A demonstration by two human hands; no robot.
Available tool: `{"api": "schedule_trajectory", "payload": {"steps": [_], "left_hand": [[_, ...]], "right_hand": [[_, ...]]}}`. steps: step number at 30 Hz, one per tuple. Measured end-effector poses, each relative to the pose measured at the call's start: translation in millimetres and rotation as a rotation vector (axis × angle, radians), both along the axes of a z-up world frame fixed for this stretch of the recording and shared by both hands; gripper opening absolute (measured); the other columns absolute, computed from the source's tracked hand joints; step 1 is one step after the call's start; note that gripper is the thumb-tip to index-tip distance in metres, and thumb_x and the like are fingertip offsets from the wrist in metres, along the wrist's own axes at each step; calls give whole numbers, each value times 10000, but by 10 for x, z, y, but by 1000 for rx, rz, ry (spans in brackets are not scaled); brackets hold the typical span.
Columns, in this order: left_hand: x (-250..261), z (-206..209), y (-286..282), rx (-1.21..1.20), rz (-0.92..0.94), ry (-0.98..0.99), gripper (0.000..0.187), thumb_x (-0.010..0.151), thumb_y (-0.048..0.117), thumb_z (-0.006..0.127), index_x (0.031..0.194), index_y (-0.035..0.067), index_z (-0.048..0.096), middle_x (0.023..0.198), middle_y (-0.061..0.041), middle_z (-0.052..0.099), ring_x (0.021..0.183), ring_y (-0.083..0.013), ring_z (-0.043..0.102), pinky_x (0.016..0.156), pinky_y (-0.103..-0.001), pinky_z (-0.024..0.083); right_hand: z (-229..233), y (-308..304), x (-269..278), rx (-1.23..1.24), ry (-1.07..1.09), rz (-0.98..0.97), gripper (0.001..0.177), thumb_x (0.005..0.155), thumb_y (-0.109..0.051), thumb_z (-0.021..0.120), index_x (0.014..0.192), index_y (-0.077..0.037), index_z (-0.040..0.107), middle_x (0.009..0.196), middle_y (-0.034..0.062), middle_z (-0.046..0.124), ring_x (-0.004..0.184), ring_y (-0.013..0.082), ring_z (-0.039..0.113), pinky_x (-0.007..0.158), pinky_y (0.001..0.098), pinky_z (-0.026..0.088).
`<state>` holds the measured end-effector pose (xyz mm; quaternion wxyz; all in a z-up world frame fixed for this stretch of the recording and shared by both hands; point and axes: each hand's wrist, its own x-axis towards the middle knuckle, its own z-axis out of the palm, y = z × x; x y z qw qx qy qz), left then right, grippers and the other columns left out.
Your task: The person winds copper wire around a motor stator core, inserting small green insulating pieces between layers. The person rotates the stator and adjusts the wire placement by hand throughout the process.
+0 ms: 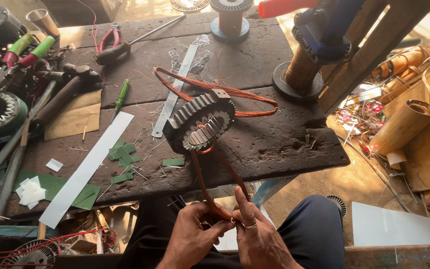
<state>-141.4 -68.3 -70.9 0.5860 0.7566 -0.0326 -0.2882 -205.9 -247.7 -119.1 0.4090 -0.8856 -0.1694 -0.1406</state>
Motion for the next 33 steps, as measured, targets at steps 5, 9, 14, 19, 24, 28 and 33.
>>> {"api": "schedule_trajectory", "payload": {"steps": [5, 9, 14, 19, 24, 28, 33], "left_hand": [[22, -107, 13, -230, -50, 150, 207, 887, 135, 773, 1016, -6, 694, 682, -56, 663, 552, -101, 633, 471, -246, 524], [58, -175, 110, -347, -12, 275, 253, 902, 145, 756, 1089, 5, 658, 694, -42, 657, 549, -97, 617, 467, -255, 502], [289, -142, 277, -507, 39, 388, 263, 941, 164, 702, 1121, -26, 682, 659, -21, 638, 502, -63, 591, 430, -200, 459], [363, -94, 310, -601, 66, 460, 270, 970, 154, 700, 1142, -54, 685, 697, -12, 644, 532, -41, 594, 453, -177, 480], [261, -38, 272, -483, 116, 453, 309, 953, 223, 688, 1048, -61, 766, 633, -15, 614, 443, -57, 569, 357, -184, 403], [224, -36, 270, -467, 181, 364, 288, 948, 210, 713, 1005, -63, 785, 592, -9, 570, 393, -48, 517, 320, -188, 334], [376, 16, 262, -510, 249, 330, 284, 958, 196, 695, 1011, -75, 765, 606, -17, 593, 387, -38, 480, 318, -186, 306]], "right_hand": [[29, -18, 2, 47, 32, 13, 909, 884, 93, 602, 1614, 26, 66, 983, 176, 743, 997, 312, 726, 926, 479, 591], [147, -16, 12, 53, -36, 24, 874, 893, 85, 604, 1606, 68, 100, 962, 157, 744, 988, 303, 735, 963, 490, 566], [309, 26, 32, 48, -6, 39, 598, 923, 42, 612, 1490, 56, 423, 1049, 176, 741, 990, 291, 717, 880, 434, 599], [338, 80, 52, -17, 2, -2, 357, 934, -76, 697, 1277, 2, 636, 969, 145, 709, 967, 296, 667, 814, 442, 578], [301, 44, 57, -61, -58, -14, 252, 942, -44, 648, 1189, 9, 650, 974, 143, 700, 962, 306, 659, 781, 451, 568], [263, 60, 55, -24, 41, -16, 201, 969, -40, 626, 1159, 13, 666, 892, 114, 705, 923, 269, 664, 739, 426, 578], [274, 68, 65, -25, 25, 12, 184, 957, -38, 621, 1126, 14, 670, 903, 112, 713, 907, 263, 663, 720, 419, 584]]}}
